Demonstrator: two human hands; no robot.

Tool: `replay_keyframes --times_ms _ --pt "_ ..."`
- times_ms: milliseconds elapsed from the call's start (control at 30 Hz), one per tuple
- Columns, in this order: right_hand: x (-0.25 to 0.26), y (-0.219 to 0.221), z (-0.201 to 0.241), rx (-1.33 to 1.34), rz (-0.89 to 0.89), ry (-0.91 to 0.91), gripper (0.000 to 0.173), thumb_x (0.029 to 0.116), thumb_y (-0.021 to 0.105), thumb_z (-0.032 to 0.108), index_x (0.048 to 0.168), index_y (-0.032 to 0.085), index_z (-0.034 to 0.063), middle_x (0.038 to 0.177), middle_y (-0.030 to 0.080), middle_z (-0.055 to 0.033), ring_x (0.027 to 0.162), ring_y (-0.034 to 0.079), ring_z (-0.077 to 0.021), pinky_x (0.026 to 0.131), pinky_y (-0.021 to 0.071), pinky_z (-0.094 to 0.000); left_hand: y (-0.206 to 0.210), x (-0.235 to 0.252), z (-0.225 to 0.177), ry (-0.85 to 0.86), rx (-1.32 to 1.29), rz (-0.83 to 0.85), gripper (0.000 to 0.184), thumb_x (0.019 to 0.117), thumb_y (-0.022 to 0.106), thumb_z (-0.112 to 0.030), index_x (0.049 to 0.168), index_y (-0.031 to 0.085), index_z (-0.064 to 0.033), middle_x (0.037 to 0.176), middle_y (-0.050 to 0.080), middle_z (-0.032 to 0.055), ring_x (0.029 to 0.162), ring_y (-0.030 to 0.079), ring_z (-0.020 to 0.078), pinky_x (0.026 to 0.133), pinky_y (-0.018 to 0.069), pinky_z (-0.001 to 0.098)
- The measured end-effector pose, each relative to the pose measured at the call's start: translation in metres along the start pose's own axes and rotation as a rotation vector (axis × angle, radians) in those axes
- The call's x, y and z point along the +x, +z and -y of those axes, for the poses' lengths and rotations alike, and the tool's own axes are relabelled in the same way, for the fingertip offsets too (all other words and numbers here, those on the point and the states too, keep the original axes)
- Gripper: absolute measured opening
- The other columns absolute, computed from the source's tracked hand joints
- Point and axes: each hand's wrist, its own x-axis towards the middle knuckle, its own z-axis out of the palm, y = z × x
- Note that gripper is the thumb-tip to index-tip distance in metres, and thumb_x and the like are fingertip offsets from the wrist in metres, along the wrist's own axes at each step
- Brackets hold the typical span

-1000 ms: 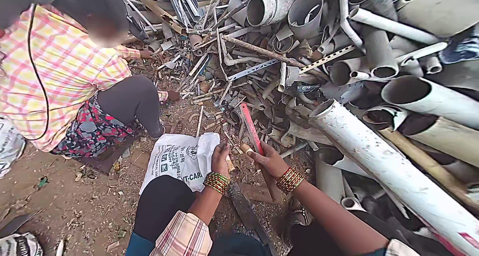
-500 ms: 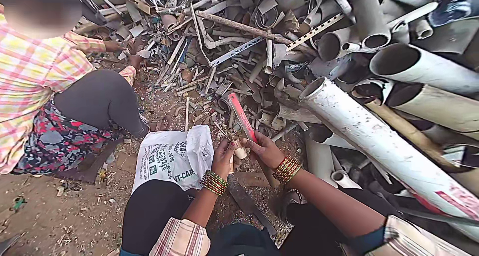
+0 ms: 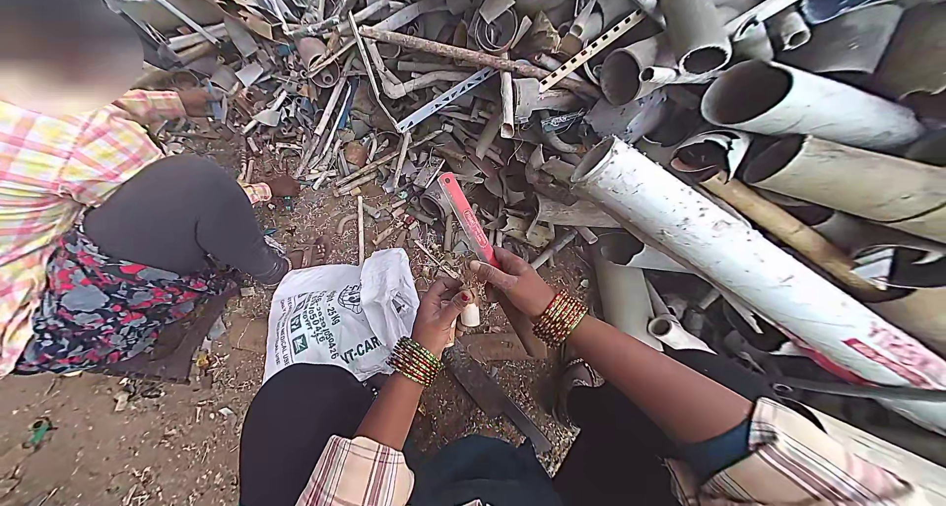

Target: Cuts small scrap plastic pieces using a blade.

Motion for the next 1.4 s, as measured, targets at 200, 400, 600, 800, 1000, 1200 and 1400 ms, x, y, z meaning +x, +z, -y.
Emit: replay_keyframes --times_ms 200,400,600,800,1000,1200,1400 --pt "0.002 -0.002 0.01 0.103 -0.002 0.082 0.009 0.0972 0.066 0.002 0.101 0.058 0.0014 0.069 0.059 0.0001 0.048 0.051 -0.0028 0.049 0.0468 -0.0159 0.0 0.0 0.002 0.008 0.009 0.066 0.021 0.1066 0.043 -0.008 0.118 0.056 0.0035 0.085 0.065 -0.001 0.058 0.06 -0.0001 0.052 0.0513 0.0153" --pt "0.002 0.002 0.011 0.135 -0.039 0.106 0.014 0.0963 0.066 -0.001 0.102 0.054 0.0015 0.07 0.057 -0.0011 0.048 0.05 -0.003 0.049 0.0464 -0.0156 -0.005 0.003 0.008 0.125 0.315 0.012 0.039 0.093 0.068 -0.013 0.124 0.056 0.0073 0.103 0.062 0.0052 0.074 0.06 -0.0006 0.061 0.0498 0.0152" --pt "0.001 0.004 0.012 0.137 -0.047 0.127 0.018 0.096 0.068 0.001 0.109 0.056 -0.0002 0.071 0.058 -0.0019 0.049 0.051 -0.0028 0.05 0.0466 -0.0155 -0.006 0.005 0.013 0.259 0.534 -0.02 0.039 0.0868 0.077 -0.019 0.113 0.062 0.0073 0.1 0.065 0.0099 0.089 0.061 0.0087 0.081 0.0507 0.026" --pt "0.002 -0.001 0.013 0.19 -0.069 0.145 0.011 0.1005 0.064 0.007 0.104 0.054 0.0015 0.069 0.057 -0.0012 0.046 0.051 -0.0027 0.046 0.0465 -0.0153 -0.005 0.004 0.014 0.296 0.512 -0.004 0.04 0.0884 0.075 -0.018 0.116 0.062 0.0083 0.1 0.066 0.01 0.086 0.063 0.0061 0.074 0.0516 0.0219" --pt "0.002 -0.003 0.008 0.111 0.084 0.104 0.023 0.0945 0.071 0.004 0.111 0.055 0.0015 0.074 0.057 -0.0003 0.049 0.051 -0.0021 0.05 0.0469 -0.015 -0.004 0.004 0.011 0.218 0.479 -0.122 0.036 0.0918 0.072 -0.017 0.115 0.061 0.0063 0.097 0.065 0.0079 0.077 0.061 0.0033 0.064 0.0501 0.0193" --pt "0.007 -0.01 0.013 0.114 -0.031 0.089 0.019 0.0928 0.067 -0.008 0.105 0.054 0.0 0.075 0.057 -0.0021 0.051 0.051 -0.0033 0.049 0.0469 -0.0161 -0.002 0.003 0.01 0.279 0.428 -0.043 0.03 0.0917 0.07 -0.015 0.109 0.06 0.0071 0.094 0.062 0.0056 0.075 0.06 -0.0008 0.064 0.0501 0.015" --pt "0.007 -0.011 0.015 0.164 -0.033 0.066 0.017 0.0938 0.065 -0.008 0.104 0.054 0.0009 0.075 0.056 -0.002 0.05 0.05 -0.0032 0.048 0.0453 -0.0153 -0.003 0.004 0.011 0.326 0.392 -0.031 0.025 0.0907 0.068 -0.015 0.104 0.06 0.0055 0.091 0.062 0.0023 0.073 0.06 -0.0028 0.064 0.0498 0.014"
